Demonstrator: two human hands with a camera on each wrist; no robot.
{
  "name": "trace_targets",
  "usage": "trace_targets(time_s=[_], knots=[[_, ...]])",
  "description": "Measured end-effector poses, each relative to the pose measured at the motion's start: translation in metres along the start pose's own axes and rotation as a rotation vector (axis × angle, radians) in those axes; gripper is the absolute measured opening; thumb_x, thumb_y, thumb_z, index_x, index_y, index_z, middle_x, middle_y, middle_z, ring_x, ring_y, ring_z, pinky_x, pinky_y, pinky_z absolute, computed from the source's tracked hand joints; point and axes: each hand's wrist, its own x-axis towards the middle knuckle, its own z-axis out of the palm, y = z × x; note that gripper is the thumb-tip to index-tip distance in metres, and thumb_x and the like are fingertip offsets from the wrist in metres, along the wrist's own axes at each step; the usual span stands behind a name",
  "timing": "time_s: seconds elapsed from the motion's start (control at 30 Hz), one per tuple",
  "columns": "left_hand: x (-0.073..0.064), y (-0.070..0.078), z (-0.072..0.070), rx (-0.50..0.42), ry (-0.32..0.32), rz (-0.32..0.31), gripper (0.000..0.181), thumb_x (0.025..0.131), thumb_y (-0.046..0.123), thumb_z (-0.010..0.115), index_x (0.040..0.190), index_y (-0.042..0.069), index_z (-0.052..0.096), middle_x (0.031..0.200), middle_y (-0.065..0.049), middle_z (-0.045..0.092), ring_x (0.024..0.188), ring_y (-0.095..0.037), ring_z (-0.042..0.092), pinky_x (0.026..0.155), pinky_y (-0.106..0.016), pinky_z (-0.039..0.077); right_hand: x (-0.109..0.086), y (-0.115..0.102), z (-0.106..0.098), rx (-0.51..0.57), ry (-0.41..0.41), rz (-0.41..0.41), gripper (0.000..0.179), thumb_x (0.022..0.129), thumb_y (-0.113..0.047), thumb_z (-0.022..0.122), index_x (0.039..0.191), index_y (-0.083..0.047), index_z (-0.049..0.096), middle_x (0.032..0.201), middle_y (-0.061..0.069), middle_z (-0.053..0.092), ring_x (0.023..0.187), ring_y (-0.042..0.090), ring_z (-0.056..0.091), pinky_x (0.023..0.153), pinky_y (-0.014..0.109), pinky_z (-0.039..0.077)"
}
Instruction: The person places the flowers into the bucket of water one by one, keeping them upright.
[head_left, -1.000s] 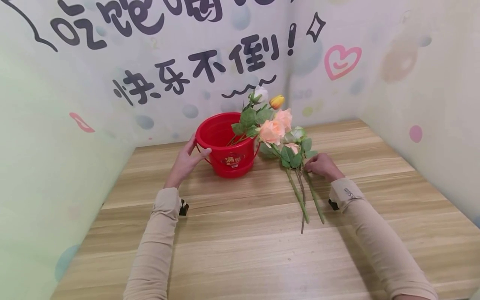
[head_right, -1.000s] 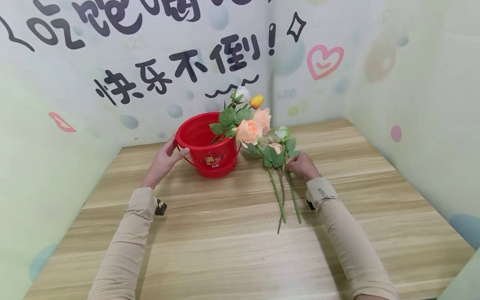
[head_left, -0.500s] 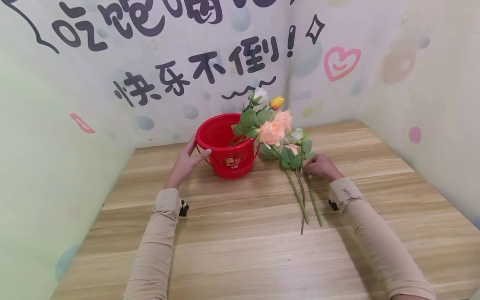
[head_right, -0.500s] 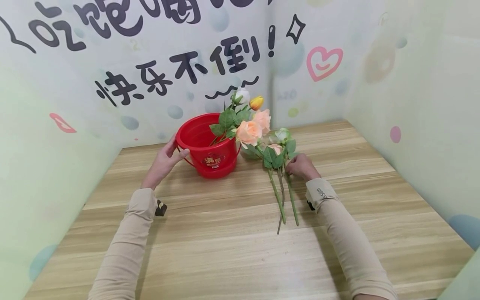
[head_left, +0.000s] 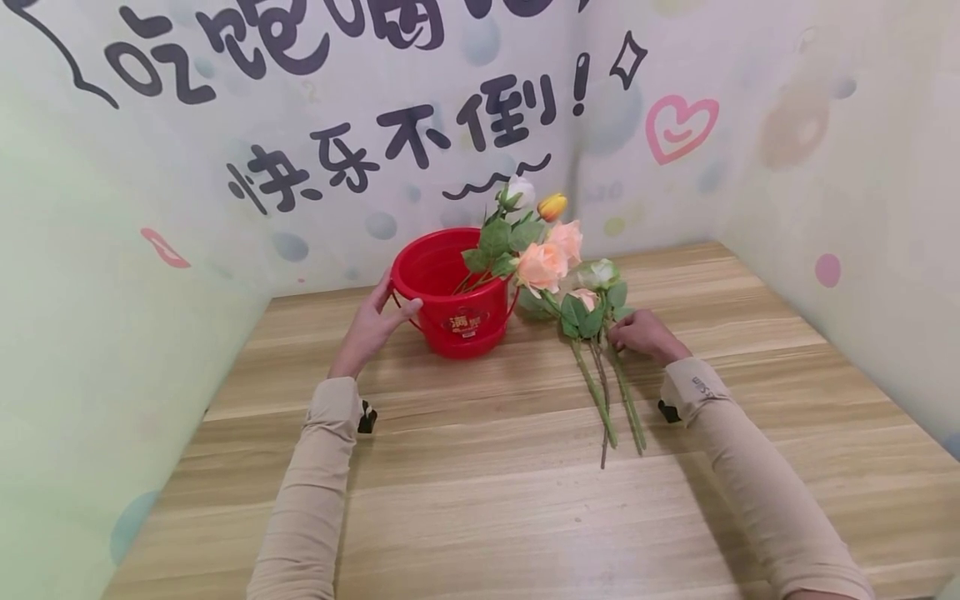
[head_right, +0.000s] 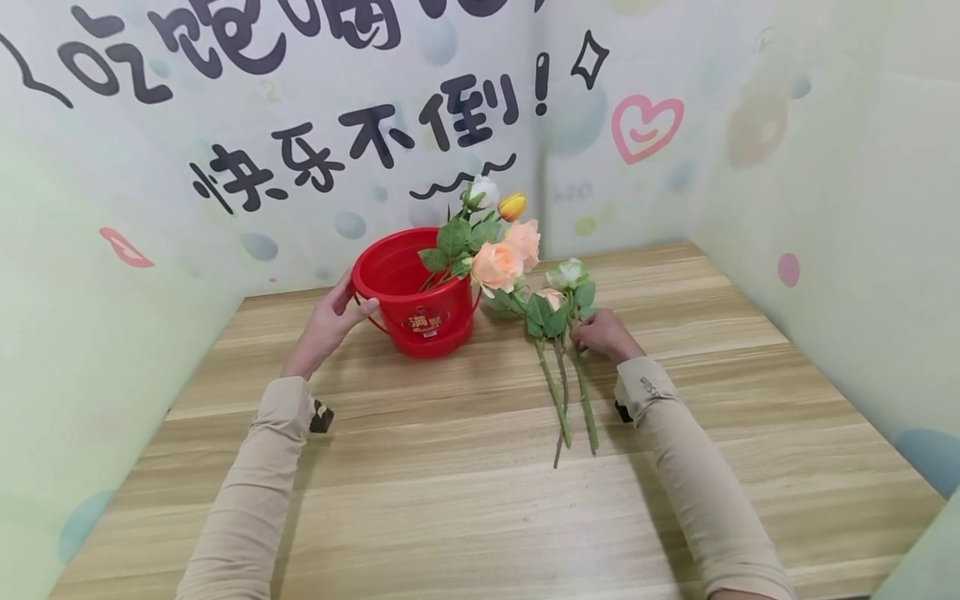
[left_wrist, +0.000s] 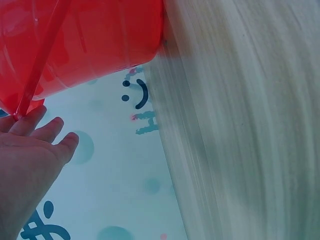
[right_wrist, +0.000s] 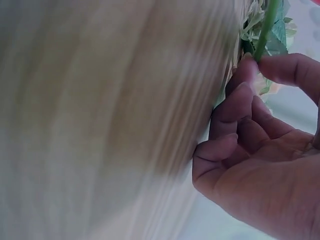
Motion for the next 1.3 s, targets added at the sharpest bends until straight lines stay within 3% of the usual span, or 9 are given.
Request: trace_targets(time_s=[0.1, 0.17, 0.53, 0.7, 0.93, 1.3], knots=[[0.0, 0.0, 0.0, -0.004, 0.0, 0.0, 0.081, 0.101, 0.02, 0.066, 0.165, 0.005, 0.019, 0.17, -0.013, 0.019, 0.157, -0.031, 0.016, 0.123, -0.053, 0.022, -0.001, -0.001, -0.001, 0.034, -0.001, 0.008, 0.015, 0.096, -0.008, 0.061, 0.085, 0.0, 0.066, 0.074, 0.001, 0.062, 0.069, 0.013, 0.049, 0.061, 0.026, 0.04], [-0.001, 0.0, 0.0, -0.003, -0.001, -0.003, 0.081, 0.101, 0.021, 0.066, 0.165, 0.005, 0.019, 0.17, -0.013, 0.02, 0.157, -0.03, 0.016, 0.123, -0.053, 0.023, -0.001, -0.001, -0.001, 0.067, -0.008, 0.014, 0.016, 0.097, -0.008, 0.06, 0.084, -0.001, 0.064, 0.073, 0.0, 0.061, 0.068, 0.012, 0.05, 0.06, 0.025, 0.042], [0.0, 0.001, -0.001, 0.021, -0.004, -0.024, 0.082, 0.101, 0.023, 0.065, 0.166, 0.007, 0.018, 0.17, -0.012, 0.019, 0.156, -0.031, 0.017, 0.12, -0.054, 0.028, 0.0, 0.006, -0.003, 0.219, -0.025, -0.003, 0.021, 0.1, -0.005, 0.058, 0.107, 0.014, 0.063, 0.077, 0.0, 0.062, 0.068, 0.009, 0.058, 0.063, 0.021, 0.052], [0.004, -0.007, -0.002, 0.013, -0.001, -0.029, 0.084, 0.1, 0.024, 0.067, 0.166, 0.009, 0.018, 0.171, -0.012, 0.019, 0.157, -0.031, 0.016, 0.121, -0.055, 0.026, -0.005, 0.008, -0.005, 0.278, -0.01, -0.024, 0.026, 0.101, -0.004, 0.057, 0.117, 0.017, 0.058, 0.085, 0.002, 0.063, 0.075, 0.011, 0.059, 0.068, 0.023, 0.054], [0.013, -0.027, -0.003, 0.005, 0.011, -0.015, 0.086, 0.099, 0.031, 0.069, 0.167, 0.016, 0.019, 0.171, -0.006, 0.02, 0.157, -0.026, 0.016, 0.121, -0.054, 0.026, -0.012, 0.002, -0.013, 0.273, 0.061, -0.087, 0.025, 0.104, -0.006, 0.053, 0.117, 0.014, 0.058, 0.095, 0.003, 0.068, 0.09, 0.015, 0.06, 0.079, 0.028, 0.051], [0.001, -0.002, -0.001, 0.017, -0.001, -0.017, 0.082, 0.101, 0.023, 0.066, 0.166, 0.007, 0.019, 0.17, -0.012, 0.02, 0.156, -0.029, 0.017, 0.122, -0.051, 0.026, -0.014, -0.006, -0.021, 0.366, 0.251, -0.195, 0.028, 0.105, -0.01, 0.055, 0.119, 0.014, 0.056, 0.089, -0.012, 0.066, 0.085, 0.001, 0.059, 0.078, 0.021, 0.05]])
